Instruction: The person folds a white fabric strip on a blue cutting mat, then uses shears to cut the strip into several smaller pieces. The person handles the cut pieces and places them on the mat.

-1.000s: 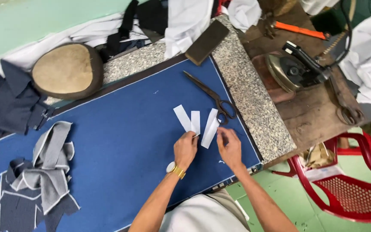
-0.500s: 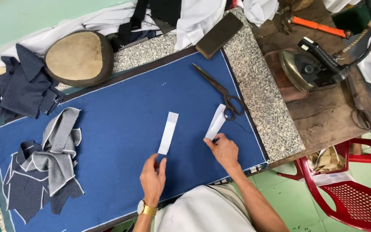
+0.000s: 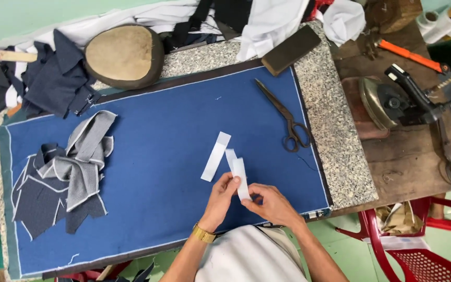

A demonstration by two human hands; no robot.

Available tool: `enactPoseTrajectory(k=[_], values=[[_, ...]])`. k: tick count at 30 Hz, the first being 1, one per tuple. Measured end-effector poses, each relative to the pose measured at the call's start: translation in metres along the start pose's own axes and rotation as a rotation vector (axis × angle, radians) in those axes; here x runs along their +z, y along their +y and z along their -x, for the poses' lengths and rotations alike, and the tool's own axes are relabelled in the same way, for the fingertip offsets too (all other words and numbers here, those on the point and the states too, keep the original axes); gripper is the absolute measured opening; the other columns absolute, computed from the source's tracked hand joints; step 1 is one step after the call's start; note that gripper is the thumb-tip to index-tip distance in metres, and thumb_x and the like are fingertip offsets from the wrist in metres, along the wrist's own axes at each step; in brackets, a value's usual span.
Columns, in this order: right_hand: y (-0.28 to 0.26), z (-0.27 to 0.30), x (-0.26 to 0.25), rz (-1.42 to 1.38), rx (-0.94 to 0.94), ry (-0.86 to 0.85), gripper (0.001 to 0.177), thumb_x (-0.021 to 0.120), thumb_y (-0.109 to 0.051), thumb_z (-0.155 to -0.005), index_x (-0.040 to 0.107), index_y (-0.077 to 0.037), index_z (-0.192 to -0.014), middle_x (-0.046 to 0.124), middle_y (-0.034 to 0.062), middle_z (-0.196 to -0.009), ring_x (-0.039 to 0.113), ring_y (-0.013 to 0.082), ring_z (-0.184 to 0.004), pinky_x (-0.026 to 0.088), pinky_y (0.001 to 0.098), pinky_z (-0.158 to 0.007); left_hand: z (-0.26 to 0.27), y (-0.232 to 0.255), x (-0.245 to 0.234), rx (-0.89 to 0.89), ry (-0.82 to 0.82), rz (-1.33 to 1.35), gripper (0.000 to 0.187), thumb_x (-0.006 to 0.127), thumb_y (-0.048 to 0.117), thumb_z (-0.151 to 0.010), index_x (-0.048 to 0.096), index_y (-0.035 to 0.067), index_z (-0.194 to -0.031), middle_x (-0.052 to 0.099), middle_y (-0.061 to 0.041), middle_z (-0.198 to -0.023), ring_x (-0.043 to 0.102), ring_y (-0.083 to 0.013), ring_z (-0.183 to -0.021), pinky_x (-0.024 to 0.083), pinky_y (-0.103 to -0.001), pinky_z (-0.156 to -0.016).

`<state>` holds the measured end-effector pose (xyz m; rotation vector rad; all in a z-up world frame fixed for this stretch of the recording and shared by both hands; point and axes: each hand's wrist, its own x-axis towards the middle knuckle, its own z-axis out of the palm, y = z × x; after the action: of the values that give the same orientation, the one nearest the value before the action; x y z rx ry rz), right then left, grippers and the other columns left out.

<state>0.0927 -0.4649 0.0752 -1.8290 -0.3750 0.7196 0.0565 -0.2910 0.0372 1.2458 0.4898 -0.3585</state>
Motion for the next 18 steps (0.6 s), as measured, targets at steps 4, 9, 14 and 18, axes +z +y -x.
enactPoseTrajectory(k=[4, 9, 14, 18], values=[[-0.001, 0.003, 0.001, 0.070, -0.029, -0.021, 0.015, 0.078, -0.013, -0.085, 0.068, -0.003, -0.082, 0.073, 0.0129, -0.083, 0.073, 0.0256, -0.078, 0.059, 0.0397, -0.071, 0.011, 0.009, -0.008, 0.080, 0.015, 0.045, 0.038, 0.069, 0.023, -0.098, 0.062, 0.001, -0.129, 0.070, -0.010, -0.101, 0.064, -0.0154, -0.090, 0.056, -0.032, -0.088], [0.000, 0.001, 0.003, 0.123, -0.047, -0.031, 0.015, 0.080, -0.016, -0.084, 0.069, -0.006, -0.081, 0.073, 0.0129, -0.079, 0.074, 0.0283, -0.077, 0.057, 0.0412, -0.072, 0.028, 0.035, 0.000, 0.110, 0.031, -0.021, 0.029, 0.079, 0.017, -0.091, 0.066, 0.002, -0.111, 0.068, -0.005, -0.092, 0.060, -0.0134, -0.088, 0.054, -0.032, -0.086], [-0.007, 0.006, -0.001, 0.032, -0.097, -0.068, 0.011, 0.076, -0.010, -0.085, 0.067, -0.006, -0.080, 0.073, 0.0102, -0.076, 0.072, 0.0226, -0.074, 0.058, 0.0389, -0.070, 0.021, 0.010, -0.006, 0.160, 0.139, -0.062, 0.014, 0.076, 0.016, -0.093, 0.074, 0.002, -0.095, 0.074, -0.006, -0.082, 0.059, -0.0105, -0.077, 0.056, -0.031, -0.078], [0.030, 0.007, 0.011, -0.182, -0.146, 0.029, 0.024, 0.082, -0.008, -0.082, 0.065, -0.004, -0.098, 0.076, 0.0151, -0.102, 0.074, 0.0249, -0.086, 0.063, 0.0388, -0.074, 0.025, 0.020, -0.002, 0.174, 0.172, -0.063, 0.014, 0.077, 0.015, -0.092, 0.076, 0.002, -0.093, 0.075, -0.007, -0.079, 0.061, -0.0104, -0.076, 0.055, -0.030, -0.077]])
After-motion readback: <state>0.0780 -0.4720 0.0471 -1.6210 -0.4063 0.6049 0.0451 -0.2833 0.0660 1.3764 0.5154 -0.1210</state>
